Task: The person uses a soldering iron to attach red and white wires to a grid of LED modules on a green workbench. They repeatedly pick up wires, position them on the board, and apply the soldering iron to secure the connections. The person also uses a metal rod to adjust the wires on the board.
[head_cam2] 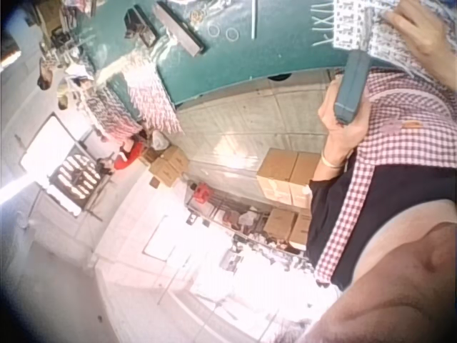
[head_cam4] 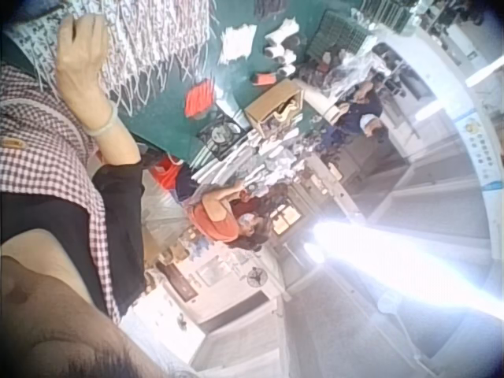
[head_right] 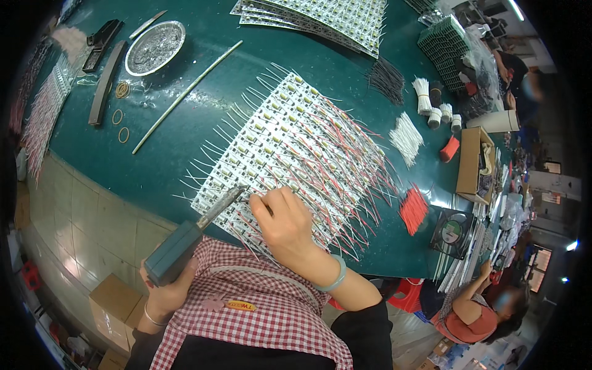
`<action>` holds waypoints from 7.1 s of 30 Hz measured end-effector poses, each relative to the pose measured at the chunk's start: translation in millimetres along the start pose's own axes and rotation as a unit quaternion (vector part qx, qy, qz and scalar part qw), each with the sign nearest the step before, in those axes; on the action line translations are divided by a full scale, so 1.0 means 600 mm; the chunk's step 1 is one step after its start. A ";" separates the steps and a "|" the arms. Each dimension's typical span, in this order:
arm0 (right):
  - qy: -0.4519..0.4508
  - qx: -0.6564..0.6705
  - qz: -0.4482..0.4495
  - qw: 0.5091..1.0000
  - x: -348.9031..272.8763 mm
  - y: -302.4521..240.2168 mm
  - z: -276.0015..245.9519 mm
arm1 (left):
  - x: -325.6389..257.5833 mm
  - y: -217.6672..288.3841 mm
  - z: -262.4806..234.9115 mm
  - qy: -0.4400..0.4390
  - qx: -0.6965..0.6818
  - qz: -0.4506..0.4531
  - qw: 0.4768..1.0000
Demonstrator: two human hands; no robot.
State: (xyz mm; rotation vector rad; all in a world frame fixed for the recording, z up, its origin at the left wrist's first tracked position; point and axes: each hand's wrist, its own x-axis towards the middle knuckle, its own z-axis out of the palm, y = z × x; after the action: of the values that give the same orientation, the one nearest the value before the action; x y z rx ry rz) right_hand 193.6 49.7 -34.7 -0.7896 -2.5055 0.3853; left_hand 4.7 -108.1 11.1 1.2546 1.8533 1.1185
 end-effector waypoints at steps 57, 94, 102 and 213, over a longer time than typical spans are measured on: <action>0.065 0.024 0.029 0.997 -0.018 -0.036 0.008 | -0.041 -0.013 0.001 0.073 -0.060 -0.013 0.995; 0.027 0.000 0.012 1.000 -0.021 -0.035 0.019 | -0.044 -0.025 -0.007 0.026 -0.002 -0.001 1.000; 0.040 -0.008 -0.003 0.999 -0.021 -0.035 0.011 | -0.043 -0.023 -0.002 0.080 -0.042 0.025 0.996; 0.136 0.043 0.050 0.988 -0.053 -0.101 0.053 | -0.097 -0.046 -0.035 0.046 -0.016 0.008 0.999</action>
State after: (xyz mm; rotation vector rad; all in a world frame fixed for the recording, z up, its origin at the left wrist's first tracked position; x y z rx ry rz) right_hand 172.1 -21.3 -48.7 -0.8739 -2.1875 0.3879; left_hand -4.0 -174.1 -2.2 1.2209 1.8877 1.2278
